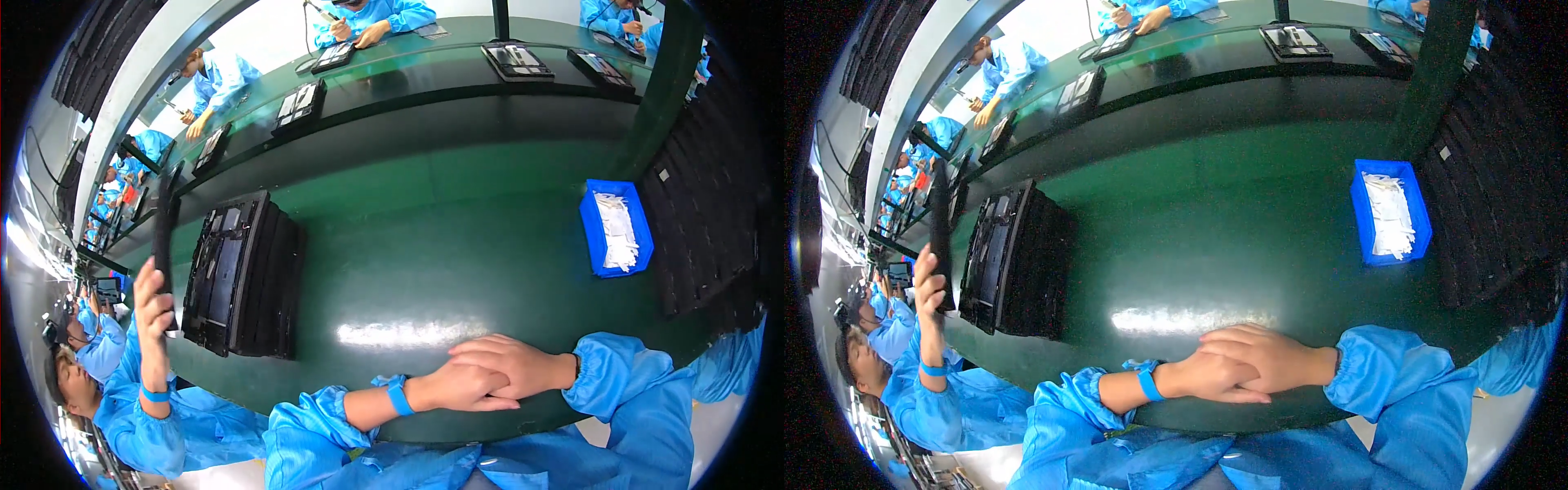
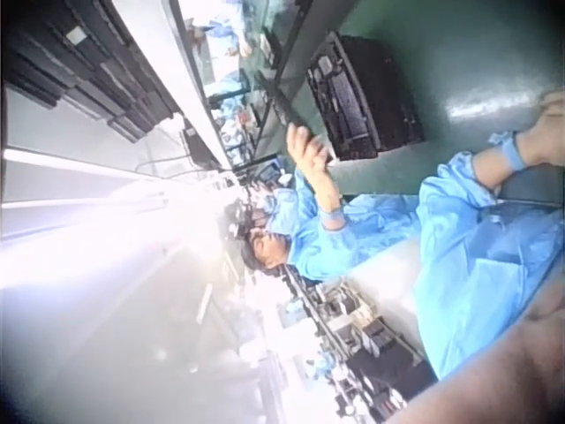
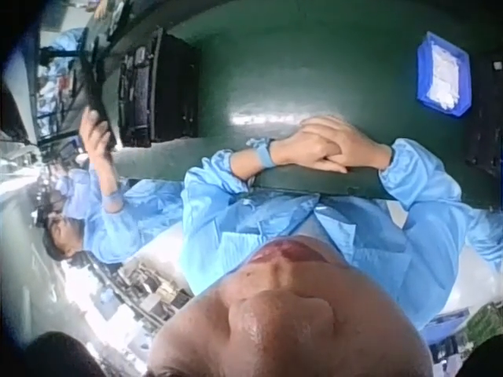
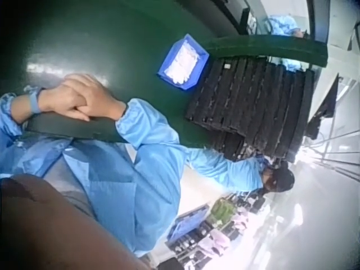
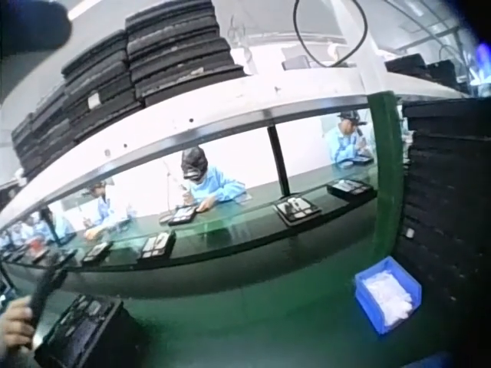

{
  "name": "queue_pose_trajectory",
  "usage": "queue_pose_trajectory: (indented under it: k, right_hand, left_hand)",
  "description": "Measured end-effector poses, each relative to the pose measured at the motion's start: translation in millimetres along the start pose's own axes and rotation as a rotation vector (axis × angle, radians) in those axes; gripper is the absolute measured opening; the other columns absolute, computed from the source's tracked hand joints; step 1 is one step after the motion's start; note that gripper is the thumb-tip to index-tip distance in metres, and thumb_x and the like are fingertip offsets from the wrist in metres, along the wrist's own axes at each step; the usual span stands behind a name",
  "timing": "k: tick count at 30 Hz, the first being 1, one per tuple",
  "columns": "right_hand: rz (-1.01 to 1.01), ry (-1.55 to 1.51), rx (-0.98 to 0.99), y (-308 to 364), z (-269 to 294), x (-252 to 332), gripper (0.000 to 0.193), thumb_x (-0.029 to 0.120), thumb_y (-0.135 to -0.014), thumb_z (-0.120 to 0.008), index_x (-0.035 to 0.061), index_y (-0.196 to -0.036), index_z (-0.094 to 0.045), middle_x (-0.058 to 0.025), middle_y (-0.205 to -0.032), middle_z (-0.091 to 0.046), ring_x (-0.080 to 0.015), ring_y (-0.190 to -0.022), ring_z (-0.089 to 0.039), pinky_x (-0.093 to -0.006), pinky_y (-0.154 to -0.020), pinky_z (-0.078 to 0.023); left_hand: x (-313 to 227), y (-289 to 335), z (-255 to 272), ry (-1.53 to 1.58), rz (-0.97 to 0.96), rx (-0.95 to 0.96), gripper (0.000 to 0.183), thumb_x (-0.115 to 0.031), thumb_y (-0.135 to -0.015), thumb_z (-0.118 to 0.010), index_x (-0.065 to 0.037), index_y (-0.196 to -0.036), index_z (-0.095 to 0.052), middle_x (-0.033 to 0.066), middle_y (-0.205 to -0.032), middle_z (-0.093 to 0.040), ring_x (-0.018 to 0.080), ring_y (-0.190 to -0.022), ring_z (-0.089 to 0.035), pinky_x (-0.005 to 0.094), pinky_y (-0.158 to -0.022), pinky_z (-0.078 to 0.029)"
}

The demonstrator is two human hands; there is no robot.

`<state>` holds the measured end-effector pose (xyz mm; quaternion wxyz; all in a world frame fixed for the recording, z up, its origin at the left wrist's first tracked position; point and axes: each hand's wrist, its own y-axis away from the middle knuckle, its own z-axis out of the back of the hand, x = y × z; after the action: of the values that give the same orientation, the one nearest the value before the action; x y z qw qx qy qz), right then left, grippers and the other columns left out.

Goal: The person takes tablet assemblies from a conveyor belt, connects and presses flexible ribbon cables and tape onto each tablet by hand, and stacks the assembled units on the workbench.

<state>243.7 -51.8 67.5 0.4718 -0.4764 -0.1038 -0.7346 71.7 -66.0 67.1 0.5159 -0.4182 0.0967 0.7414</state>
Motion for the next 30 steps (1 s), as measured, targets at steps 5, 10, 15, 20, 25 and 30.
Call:
queue_pose_trajectory:
  k: [5,10,15,20,25,30]
  right_hand:
    - [0.013,-0.011,0.002,-2.5,-0.3,0.2,0.066,0.02,-0.068,-0.075,0.0073,-0.128,-0.051,-0.0135,-0.133,-0.051,-0.032,-0.118,-0.052,-0.0431,-0.098,-0.041]
    - [0.015,-0.027,0.016,-4.8,1.6,4.3,0.066,0.02,-0.068,-0.076,0.007,-0.128,-0.052,-0.014,-0.133,-0.051,-0.0325,-0.119,-0.052,-0.0434,-0.098,-0.041]
    - [-0.003,-0.01,0.025,-6.5,4.7,7.7,0.063,0.017,-0.068,-0.075,0.0064,-0.126,-0.053,-0.0144,-0.132,-0.052,-0.0333,-0.118,-0.052,-0.0433,-0.098,-0.041]
    - [0.004,-0.001,0.024,-6.4,4.0,8.0,0.063,0.015,-0.068,-0.074,0.0068,-0.127,-0.052,-0.015,-0.132,-0.052,-0.0339,-0.118,-0.053,-0.0438,-0.098,-0.042]
    - [-0.002,0.017,0.033,-7.0,3.7,7.3,0.064,0.015,-0.068,-0.074,0.0075,-0.128,-0.051,-0.0155,-0.132,-0.052,-0.0343,-0.117,-0.053,-0.0442,-0.098,-0.042]
    - [0.004,-0.003,0.022,-7.5,3.3,8.7,0.065,0.015,-0.067,-0.074,0.0076,-0.128,-0.051,-0.0155,-0.132,-0.052,-0.0346,-0.117,-0.053,-0.0444,-0.097,-0.043]
  left_hand:
    - [2.2,1.9,-2.5,0.033,-0.017,-0.044,0.048,-0.046,-0.083,-0.069,-0.001,-0.067,-0.063,0.0153,-0.061,-0.059,0.0331,-0.06,-0.06,0.0394,-0.056,-0.049]
    - [2.5,3.6,-2.5,0.045,0.019,0.008,0.046,-0.045,-0.085,-0.067,-0.002,-0.069,-0.063,0.0152,-0.062,-0.059,0.0327,-0.061,-0.06,0.0398,-0.059,-0.048]
    - [-0.1,3.0,-2.5,0.065,0.01,-0.047,0.046,-0.045,-0.085,-0.066,-0.002,-0.069,-0.061,0.0156,-0.063,-0.059,0.0334,-0.061,-0.059,0.0394,-0.058,-0.048]
    - [-1.1,4.1,-2.6,0.058,-0.01,-0.077,0.048,-0.046,-0.086,-0.065,-0.003,-0.066,-0.059,0.0156,-0.061,-0.057,0.0339,-0.059,-0.057,0.0393,-0.056,-0.047]
    - [-1.3,5.6,-1.2,0.046,0.016,-0.023,0.048,-0.046,-0.086,-0.065,-0.003,-0.067,-0.059,0.0158,-0.063,-0.058,0.0342,-0.061,-0.058,0.0407,-0.057,-0.047]
    - [-1.1,4.9,-1.4,0.057,-0.023,-0.067,0.047,-0.046,-0.086,-0.065,-0.003,-0.068,-0.06,0.0161,-0.064,-0.058,0.0346,-0.061,-0.058,0.0406,-0.058,-0.048]
